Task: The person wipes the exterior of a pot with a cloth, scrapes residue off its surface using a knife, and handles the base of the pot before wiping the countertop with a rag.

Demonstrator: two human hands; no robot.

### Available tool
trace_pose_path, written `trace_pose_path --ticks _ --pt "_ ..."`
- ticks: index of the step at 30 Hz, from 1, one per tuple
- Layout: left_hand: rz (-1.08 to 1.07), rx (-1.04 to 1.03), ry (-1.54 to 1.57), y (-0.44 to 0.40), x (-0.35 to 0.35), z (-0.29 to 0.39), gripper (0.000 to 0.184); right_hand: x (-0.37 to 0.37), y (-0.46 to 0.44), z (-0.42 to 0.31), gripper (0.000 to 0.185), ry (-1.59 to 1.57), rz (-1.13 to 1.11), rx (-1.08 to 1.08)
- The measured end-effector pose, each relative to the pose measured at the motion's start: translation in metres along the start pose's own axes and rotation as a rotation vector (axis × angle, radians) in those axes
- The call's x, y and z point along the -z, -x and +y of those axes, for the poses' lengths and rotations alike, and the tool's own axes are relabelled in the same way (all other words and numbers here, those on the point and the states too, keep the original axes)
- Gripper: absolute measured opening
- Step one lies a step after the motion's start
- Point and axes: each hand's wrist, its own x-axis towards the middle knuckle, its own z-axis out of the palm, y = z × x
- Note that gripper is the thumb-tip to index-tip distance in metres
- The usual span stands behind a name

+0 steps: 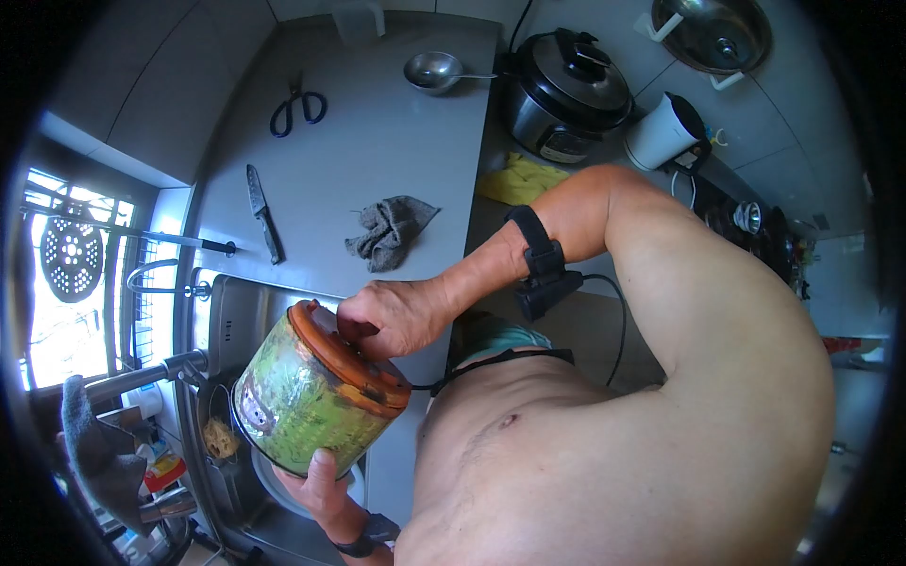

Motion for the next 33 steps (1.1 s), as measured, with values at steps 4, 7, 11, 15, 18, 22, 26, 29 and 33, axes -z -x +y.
trace_pose_path --ticks 4,7,11,15,18,22,26,29,33 --pt "0.012 0.024 0.015 0.003 -0.003 0.003 0.074 -0.003 0.004 0.003 0.02 -0.041 -0.009 -0.091" --pt "0.011 0.019 -0.013 0.006 -0.005 0.003 0.072 -0.002 0.004 0.002 0.019 -0.11 -0.062 -0.22" --pt "-0.021 0.048 -0.033 0.008 -0.005 0.007 0.068 0.003 0.005 -0.015 0.03 -0.238 -0.104 -0.349" --pt "-0.066 0.031 -0.086 0.01 -0.006 0.01 0.061 0.004 0.005 -0.018 0.029 -0.31 -0.157 -0.448" --pt "-0.123 0.001 -0.176 0.012 -0.002 0.01 0.052 0.002 0.009 -0.014 0.033 -0.389 -0.162 -0.511" --pt "-0.147 -0.01 -0.242 0.012 -0.01 0.017 0.041 -0.001 0.015 -0.01 0.036 -0.465 -0.154 -0.545" --pt "-0.243 -0.049 -0.402 0.013 -0.001 0.016 0.034 -0.002 0.018 -0.008 0.037 -0.529 -0.159 -0.584" --pt "-0.308 -0.134 -0.523 0.01 0.0 0.018 0.033 -0.006 0.02 -0.003 0.038 -0.652 -0.154 -0.631" --pt "-0.153 0.032 -0.242 0.012 0.002 0.012 0.047 -0.008 0.012 0.005 0.034 -0.694 -0.184 -0.674"
